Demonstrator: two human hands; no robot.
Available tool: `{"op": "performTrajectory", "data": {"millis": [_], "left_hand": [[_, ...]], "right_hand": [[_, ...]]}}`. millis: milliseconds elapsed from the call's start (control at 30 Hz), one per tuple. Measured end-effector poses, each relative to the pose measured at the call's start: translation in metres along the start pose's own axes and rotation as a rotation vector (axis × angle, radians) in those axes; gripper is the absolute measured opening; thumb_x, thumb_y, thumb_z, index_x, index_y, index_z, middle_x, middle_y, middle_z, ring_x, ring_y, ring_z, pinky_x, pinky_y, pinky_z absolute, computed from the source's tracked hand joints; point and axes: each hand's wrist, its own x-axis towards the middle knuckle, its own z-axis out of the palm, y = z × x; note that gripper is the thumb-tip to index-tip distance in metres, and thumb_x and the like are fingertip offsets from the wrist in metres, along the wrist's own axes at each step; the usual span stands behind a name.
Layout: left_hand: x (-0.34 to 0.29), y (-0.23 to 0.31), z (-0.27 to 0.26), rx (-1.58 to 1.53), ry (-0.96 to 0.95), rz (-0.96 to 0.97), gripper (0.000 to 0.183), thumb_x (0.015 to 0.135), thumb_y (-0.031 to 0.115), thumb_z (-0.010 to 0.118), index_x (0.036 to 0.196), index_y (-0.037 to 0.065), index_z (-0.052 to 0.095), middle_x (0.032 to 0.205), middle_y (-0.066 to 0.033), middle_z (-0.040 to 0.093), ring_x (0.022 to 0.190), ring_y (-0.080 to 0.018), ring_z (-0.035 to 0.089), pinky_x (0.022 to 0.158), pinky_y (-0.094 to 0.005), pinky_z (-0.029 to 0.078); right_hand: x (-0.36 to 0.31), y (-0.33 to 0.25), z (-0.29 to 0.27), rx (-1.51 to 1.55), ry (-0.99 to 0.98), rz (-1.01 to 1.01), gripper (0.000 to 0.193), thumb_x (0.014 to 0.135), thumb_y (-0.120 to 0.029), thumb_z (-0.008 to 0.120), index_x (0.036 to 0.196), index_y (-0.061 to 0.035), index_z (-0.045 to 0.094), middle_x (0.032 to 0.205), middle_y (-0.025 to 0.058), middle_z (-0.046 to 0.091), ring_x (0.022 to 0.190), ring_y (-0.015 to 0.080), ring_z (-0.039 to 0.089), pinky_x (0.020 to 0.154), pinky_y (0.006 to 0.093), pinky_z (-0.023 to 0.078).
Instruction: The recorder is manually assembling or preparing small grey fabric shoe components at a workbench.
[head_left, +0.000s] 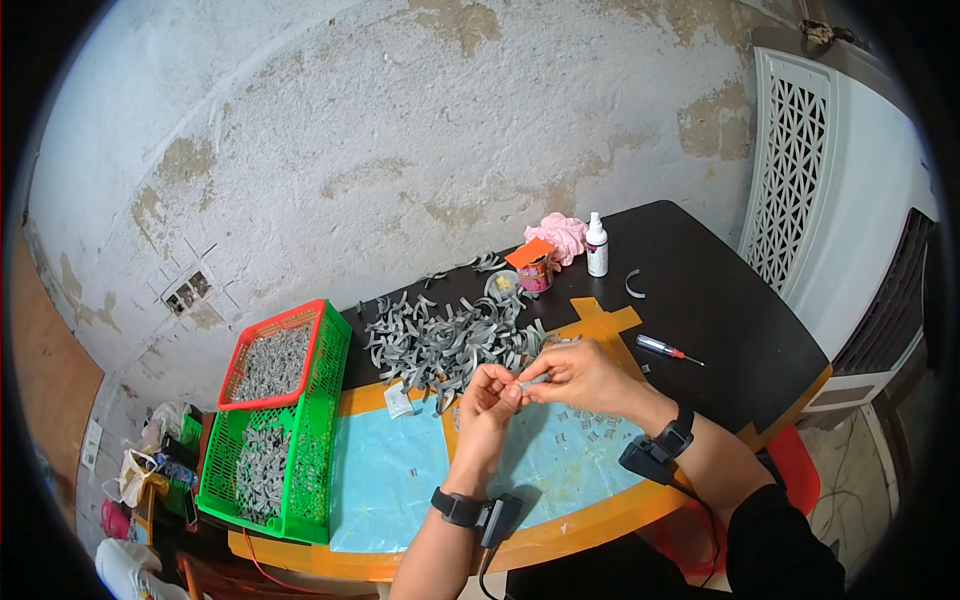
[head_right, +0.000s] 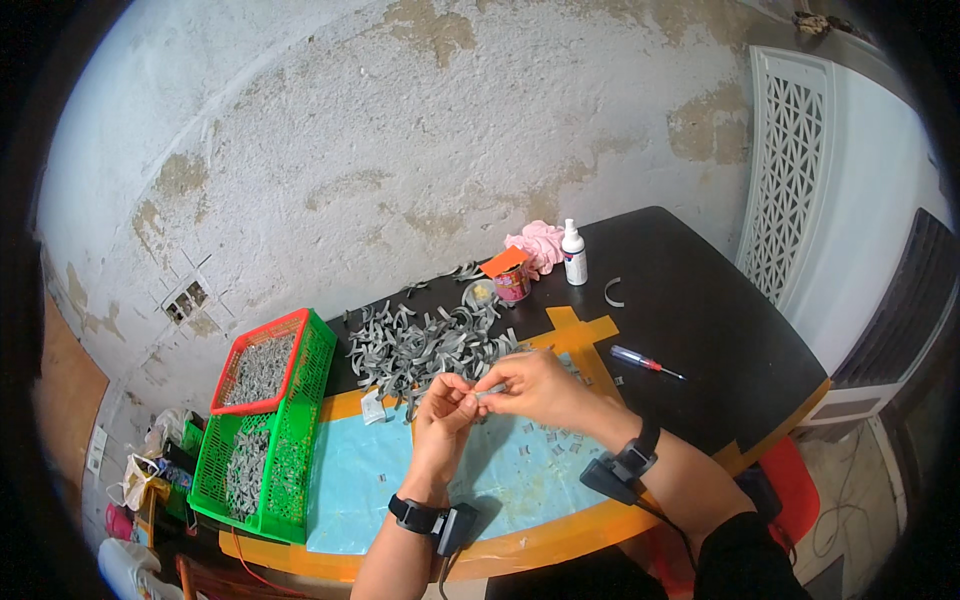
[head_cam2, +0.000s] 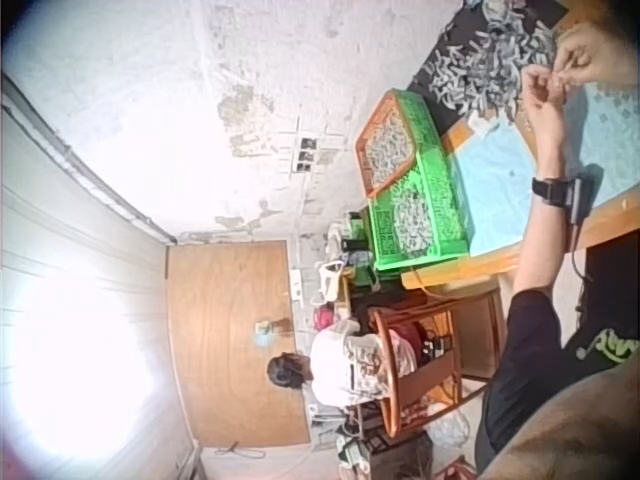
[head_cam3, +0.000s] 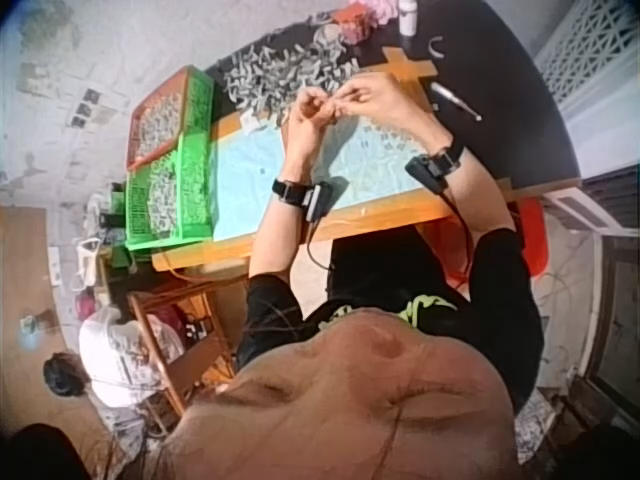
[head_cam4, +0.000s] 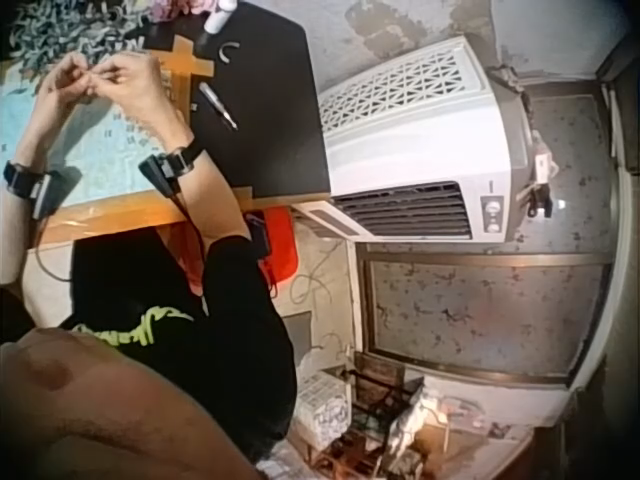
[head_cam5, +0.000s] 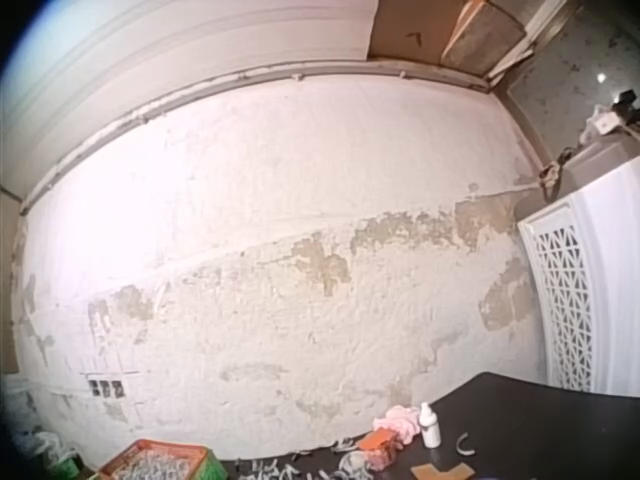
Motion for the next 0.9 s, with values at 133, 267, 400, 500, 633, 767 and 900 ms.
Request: {"op": "performTrajectory", "data": {"millis": [133, 267, 400, 500, 633, 767, 900], "left_hand": [[-0.002, 0.007, 0.013, -0.125, 0.041, 0.003, 0.018, 0.089, -0.002, 0.057, 0.105, 0.006, 0.052, 0.097, -0.0058, 0.062, 0.088, -0.0142, 0.061, 0.081, -0.0259, 0.049], [-0.005, 0.006, 0.020, -0.115, 0.083, 0.046, 0.022, 0.088, -0.001, 0.060, 0.109, 0.005, 0.055, 0.099, -0.0049, 0.064, 0.091, -0.0132, 0.062, 0.087, -0.0280, 0.050], [-0.004, -0.006, 0.009, -0.171, 0.065, 0.029, 0.014, 0.087, 0.005, 0.064, 0.100, 0.007, 0.058, 0.099, -0.0034, 0.065, 0.092, -0.0137, 0.063, 0.086, -0.0297, 0.051], [-0.003, -0.008, 0.001, -0.153, 0.034, 0.008, 0.009, 0.089, 0.008, 0.063, 0.097, 0.008, 0.058, 0.097, -0.0026, 0.064, 0.089, -0.0129, 0.062, 0.083, -0.0290, 0.051], [-0.001, -0.004, 0.004, -0.164, -0.015, -0.060, 0.007, 0.090, 0.010, 0.063, 0.095, 0.009, 0.058, 0.094, -0.0022, 0.064, 0.086, -0.0126, 0.061, 0.079, -0.0280, 0.052], [-0.004, 0.002, 0.010, -0.169, -0.044, -0.069, 0.010, 0.089, 0.008, 0.063, 0.098, 0.007, 0.059, 0.090, -0.0011, 0.063, 0.082, -0.0113, 0.061, 0.075, -0.0257, 0.052], [-0.006, 0.005, 0.014, -0.099, -0.041, -0.024, 0.018, 0.087, 0.005, 0.065, 0.104, 0.005, 0.060, 0.089, -0.0038, 0.065, 0.079, -0.0135, 0.063, 0.075, -0.0260, 0.053]], "right_hand": [[0.005, 0.018, 0.003, 0.324, 0.045, 0.021, 0.015, 0.082, -0.002, 0.068, 0.097, 0.0026, 0.068, 0.089, 0.0043, 0.065, 0.080, 0.0094, 0.063, 0.067, 0.0209, 0.050], [0.007, 0.023, 0.005, 0.256, 0.088, -0.032, 0.016, 0.081, -0.002, 0.070, 0.097, -0.0019, 0.070, 0.098, 0.0043, 0.060, 0.088, 0.0107, 0.060, 0.074, 0.0228, 0.048], [0.007, 0.027, 0.008, 0.159, 0.083, -0.140, 0.018, 0.079, 0.001, 0.070, 0.095, -0.0048, 0.071, 0.107, 0.0034, 0.056, 0.092, 0.0110, 0.056, 0.078, 0.0247, 0.047], [0.007, 0.016, 0.007, 0.227, 0.027, -0.070, 0.019, 0.077, 0.002, 0.071, 0.095, -0.0042, 0.071, 0.108, 0.0036, 0.055, 0.095, 0.0118, 0.056, 0.082, 0.0265, 0.046], [0.009, 0.022, 0.001, 0.409, -0.011, 0.036, 0.018, 0.075, 0.003, 0.072, 0.092, -0.0040, 0.070, 0.106, 0.0039, 0.055, 0.095, 0.0122, 0.055, 0.084, 0.0264, 0.044], [0.007, 0.027, -0.002, 0.433, -0.014, 0.024, 0.015, 0.074, 0.004, 0.073, 0.087, -0.0022, 0.067, 0.098, 0.0046, 0.056, 0.092, 0.0125, 0.055, 0.082, 0.0266, 0.045], [0.003, 0.023, -0.002, 0.493, -0.006, 0.030, 0.013, 0.075, 0.006, 0.071, 0.084, -0.0022, 0.066, 0.093, 0.0049, 0.058, 0.090, 0.0131, 0.057, 0.080, 0.0272, 0.047]]}}
